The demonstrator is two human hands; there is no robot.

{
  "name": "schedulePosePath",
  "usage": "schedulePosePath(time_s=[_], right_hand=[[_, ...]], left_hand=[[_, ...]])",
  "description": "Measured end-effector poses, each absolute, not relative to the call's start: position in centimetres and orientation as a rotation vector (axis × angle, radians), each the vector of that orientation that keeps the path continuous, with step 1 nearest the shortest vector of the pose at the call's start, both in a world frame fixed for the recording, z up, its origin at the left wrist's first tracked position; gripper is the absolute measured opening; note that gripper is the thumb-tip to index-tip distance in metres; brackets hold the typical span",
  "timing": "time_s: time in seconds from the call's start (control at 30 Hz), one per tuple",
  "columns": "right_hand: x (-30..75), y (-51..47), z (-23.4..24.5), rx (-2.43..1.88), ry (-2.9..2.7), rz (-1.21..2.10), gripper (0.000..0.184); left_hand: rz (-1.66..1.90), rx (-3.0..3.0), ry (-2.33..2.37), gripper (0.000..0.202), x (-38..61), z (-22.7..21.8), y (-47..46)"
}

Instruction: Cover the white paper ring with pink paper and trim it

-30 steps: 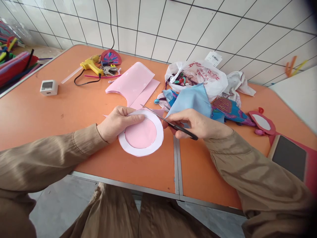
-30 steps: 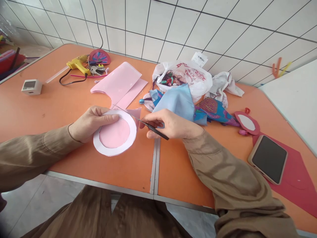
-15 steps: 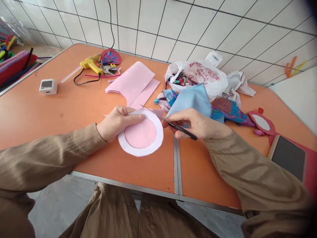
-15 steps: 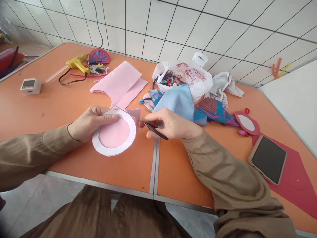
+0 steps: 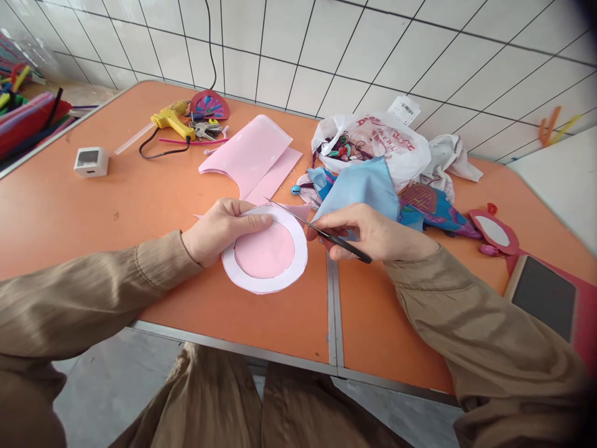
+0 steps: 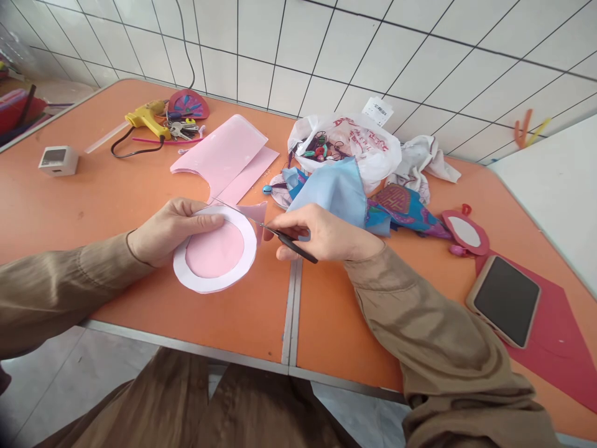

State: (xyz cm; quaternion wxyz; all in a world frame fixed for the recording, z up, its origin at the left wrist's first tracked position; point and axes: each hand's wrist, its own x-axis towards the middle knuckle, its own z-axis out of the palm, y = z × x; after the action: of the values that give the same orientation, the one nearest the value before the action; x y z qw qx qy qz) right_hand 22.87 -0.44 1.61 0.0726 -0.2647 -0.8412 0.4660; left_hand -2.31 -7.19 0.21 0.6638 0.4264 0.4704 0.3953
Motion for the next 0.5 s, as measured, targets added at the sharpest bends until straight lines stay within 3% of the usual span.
schedulePosePath(time_s=[0.5], right_hand=[[22.95, -0.35, 1.42, -0.797, -2.505, 1.417, 0.040]], left_hand=[[0.889, 0.949, 1.045, 0.019, -2.20, 0.40, -7.20]])
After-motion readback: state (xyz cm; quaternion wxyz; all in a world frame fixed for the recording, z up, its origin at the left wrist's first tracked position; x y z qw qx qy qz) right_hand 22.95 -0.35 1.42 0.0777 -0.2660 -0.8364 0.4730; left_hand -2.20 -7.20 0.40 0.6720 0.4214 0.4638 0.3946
